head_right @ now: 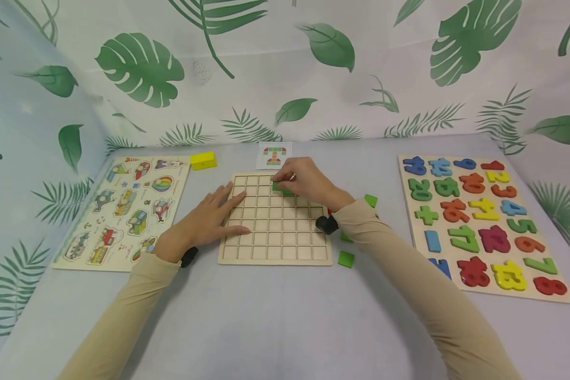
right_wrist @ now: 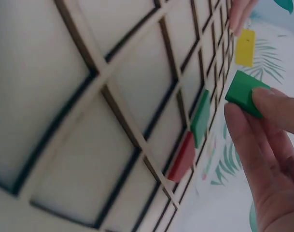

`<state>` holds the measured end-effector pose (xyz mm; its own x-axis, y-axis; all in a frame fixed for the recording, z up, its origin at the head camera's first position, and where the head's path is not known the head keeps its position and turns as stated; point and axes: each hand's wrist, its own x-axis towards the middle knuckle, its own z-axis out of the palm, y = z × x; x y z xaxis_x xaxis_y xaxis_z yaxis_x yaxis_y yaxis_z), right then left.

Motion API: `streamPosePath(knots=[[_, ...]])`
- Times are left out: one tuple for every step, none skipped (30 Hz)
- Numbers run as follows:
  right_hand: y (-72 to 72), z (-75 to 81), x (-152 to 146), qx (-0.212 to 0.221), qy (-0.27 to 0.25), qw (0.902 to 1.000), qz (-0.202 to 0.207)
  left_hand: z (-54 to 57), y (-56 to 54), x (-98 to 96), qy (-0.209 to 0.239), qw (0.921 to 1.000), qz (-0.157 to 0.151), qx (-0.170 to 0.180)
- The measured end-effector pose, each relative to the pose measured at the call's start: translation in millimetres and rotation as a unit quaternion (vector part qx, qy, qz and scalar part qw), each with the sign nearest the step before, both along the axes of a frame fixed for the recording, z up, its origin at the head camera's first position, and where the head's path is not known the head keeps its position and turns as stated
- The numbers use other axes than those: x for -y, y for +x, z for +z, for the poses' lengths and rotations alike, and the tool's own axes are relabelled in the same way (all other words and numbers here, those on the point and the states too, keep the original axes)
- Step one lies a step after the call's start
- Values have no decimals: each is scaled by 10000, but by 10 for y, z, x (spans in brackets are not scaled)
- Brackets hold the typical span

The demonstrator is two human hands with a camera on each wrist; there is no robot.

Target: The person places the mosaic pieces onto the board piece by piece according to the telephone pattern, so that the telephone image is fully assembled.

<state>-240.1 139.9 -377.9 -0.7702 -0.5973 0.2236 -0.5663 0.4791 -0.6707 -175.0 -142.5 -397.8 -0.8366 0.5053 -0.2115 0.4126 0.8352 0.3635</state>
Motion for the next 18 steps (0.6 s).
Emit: streamPosePath(knots=[[-4,-10,6,-18,13,10000,-22,0,-2,-3,-4,10000,1,7],[-7,-19,11,-37,35,10000,-36,-3,-5,-4,-17,10000,-10,-3],[-7,-25,16,-37,54,10000,-46,-3,-7,-6,-32,10000,-11,6],[-12,-35,23,-38,85,9999,-48,-3,-6,-6,-41,10000,-14,0],[-14,-40,30,-21,115,9999,-46,-6,-7,-5,-45,10000,-12,4],[-15,-43,37,-15,147,9999,-36,-7,-7,-4,-30,10000,-17,-9],[-15,-44,44,-7,172,9998,-23,-7,-7,-4,-12,10000,-18,-20],[-15,-44,50,-18,208,9998,3,-8,-7,-4,4,10000,-26,-29],[-17,-47,58,-32,248,9997,46,-6,-6,-3,19,10000,-28,-27],[-19,-49,64,-42,284,9995,96,-7,-5,-2,26,10000,-31,-32],[-19,-49,71,-43,316,9994,143,-9,-5,0,32,10000,-32,-31],[-19,-50,76,-57,348,9992,188,-10,-4,0,19,10000,-35,-38],[-18,-51,81,-63,380,9990,223,-12,-4,2,11,10000,-43,-39],[-18,-53,85,-77,413,9988,256,-14,-5,4,3,10000,-52,-40],[-16,-55,89,-66,432,9987,265,-16,-6,5,-5,10000,-57,-45],[-12,-54,93,-53,445,9987,258,-15,-5,5,-6,10000,-52,-35],[-9,-54,95,-51,465,9986,245,-15,-6,6,0,10000,-55,-39],[-7,-54,98,-43,477,9986,233,-16,-7,7,-11,10000,-51,-29]])
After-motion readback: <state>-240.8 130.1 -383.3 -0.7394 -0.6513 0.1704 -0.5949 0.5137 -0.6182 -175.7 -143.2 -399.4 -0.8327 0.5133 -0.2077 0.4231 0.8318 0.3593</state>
